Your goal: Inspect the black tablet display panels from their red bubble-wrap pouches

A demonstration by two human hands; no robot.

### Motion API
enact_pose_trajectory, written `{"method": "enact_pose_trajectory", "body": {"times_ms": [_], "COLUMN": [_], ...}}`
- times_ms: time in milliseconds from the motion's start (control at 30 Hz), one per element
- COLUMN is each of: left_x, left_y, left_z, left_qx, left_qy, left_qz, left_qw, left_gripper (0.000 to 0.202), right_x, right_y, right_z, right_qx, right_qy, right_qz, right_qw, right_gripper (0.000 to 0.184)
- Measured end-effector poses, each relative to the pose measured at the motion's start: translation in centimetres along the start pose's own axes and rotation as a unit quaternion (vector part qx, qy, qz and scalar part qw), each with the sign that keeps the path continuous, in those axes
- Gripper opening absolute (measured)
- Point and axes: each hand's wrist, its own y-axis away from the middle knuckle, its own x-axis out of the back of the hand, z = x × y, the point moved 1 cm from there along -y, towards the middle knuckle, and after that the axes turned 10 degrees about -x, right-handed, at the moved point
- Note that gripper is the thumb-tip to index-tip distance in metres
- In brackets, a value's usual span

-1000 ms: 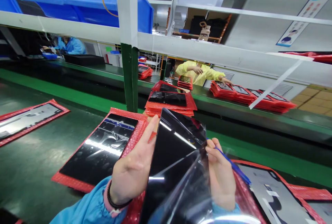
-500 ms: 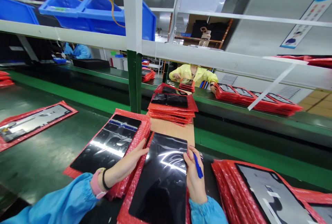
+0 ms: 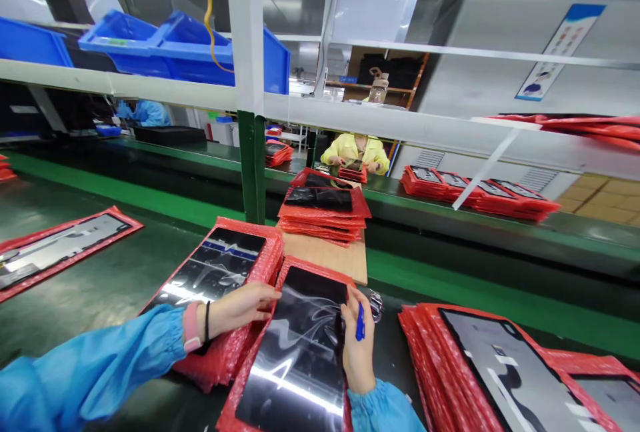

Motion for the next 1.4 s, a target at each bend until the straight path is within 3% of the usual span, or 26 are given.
{"method": "enact_pose_trajectory", "body": {"times_ms": [167,333,467,567,667,800,900,1033,1200,1300,1400], "left_x": [-2.5,-3.3,-0.2,4.1,8.2,11.3,12.2,13.3,13.9,13.1,10.7], "left_y": [-0.9,0.0,1.9,3.1,3.9,4.7,4.6,3.4,2.6,2.9,3.3], "left_z": [0.8,2.0,5.3,8.2,10.2,11.1,10.9,10.3,10.5,10.5,9.0], "left_qx": [-0.078,-0.135,-0.175,-0.185,-0.15,-0.149,-0.149,-0.167,-0.225,-0.269,-0.343], "left_qy": [-0.071,-0.075,-0.083,-0.091,-0.079,-0.108,-0.159,-0.196,-0.248,-0.305,-0.341], "left_qz": [-0.042,-0.061,-0.047,-0.021,0.038,0.082,0.073,0.148,0.222,0.244,0.184], "left_qw": [0.994,0.986,0.98,0.978,0.985,0.979,0.973,0.955,0.916,0.88,0.856], "left_gripper": [0.007,0.034,0.048,0.051,0.06,0.039,0.032,0.025,0.051,0.062,0.061], "right_x": [0.1,1.1,3.9,6.4,7.9,8.5,8.7,8.6,8.3,7.8,6.4], "right_y": [0.0,0.6,-0.2,-1.6,-2.8,-3.7,-3.9,-3.7,-1.9,-0.2,1.9], "right_z": [0.6,-1.0,-3.2,-3.5,-2.6,-1.1,-0.6,-0.6,-2.4,-4.1,-5.0], "right_qx": [0.024,0.05,0.087,0.123,0.144,0.164,0.167,0.159,0.127,0.091,0.019], "right_qy": [0.019,0.093,0.17,0.229,0.29,0.35,0.374,0.378,0.332,0.287,0.232], "right_qz": [0.0,0.0,0.029,0.086,0.097,0.072,0.062,0.058,0.089,0.102,0.038], "right_qw": [1.0,0.994,0.981,0.962,0.941,0.919,0.91,0.91,0.931,0.948,0.972], "right_gripper": [0.033,0.03,0.027,0.035,0.033,0.031,0.036,0.035,0.034,0.035,0.047]}}
